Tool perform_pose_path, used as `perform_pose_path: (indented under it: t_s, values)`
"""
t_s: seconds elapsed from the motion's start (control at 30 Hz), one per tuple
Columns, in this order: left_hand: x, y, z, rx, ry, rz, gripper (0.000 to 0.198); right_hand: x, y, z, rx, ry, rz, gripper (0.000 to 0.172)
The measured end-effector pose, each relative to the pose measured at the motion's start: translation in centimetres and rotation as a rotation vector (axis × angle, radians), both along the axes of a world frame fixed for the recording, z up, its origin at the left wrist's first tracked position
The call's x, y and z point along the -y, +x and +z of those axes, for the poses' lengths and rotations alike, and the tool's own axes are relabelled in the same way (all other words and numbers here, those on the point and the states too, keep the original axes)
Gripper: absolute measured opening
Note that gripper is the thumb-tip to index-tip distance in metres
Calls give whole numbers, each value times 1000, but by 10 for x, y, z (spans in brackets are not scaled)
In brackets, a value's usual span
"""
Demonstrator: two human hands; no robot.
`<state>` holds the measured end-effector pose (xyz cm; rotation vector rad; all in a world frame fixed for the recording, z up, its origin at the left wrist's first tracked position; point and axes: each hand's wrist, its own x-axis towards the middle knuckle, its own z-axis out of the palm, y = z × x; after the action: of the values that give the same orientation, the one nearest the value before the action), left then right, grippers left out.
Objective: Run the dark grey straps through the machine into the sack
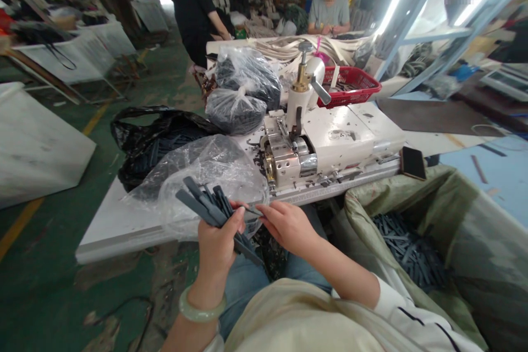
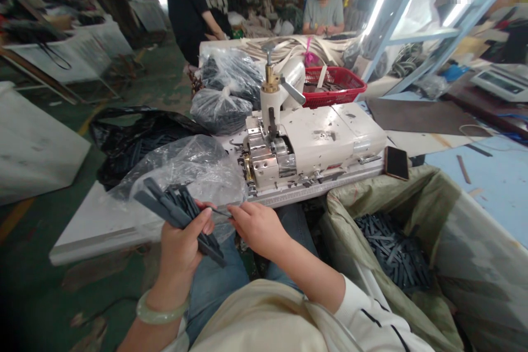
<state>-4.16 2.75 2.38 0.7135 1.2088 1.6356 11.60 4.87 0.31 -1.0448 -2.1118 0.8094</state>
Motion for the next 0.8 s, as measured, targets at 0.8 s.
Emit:
perform_pose_path:
  t_s: [0.8]
  values:
    - [-7, -8, 3, 124, -142, -79, 31, -108, 50, 10, -951, -1103, -250, 30]
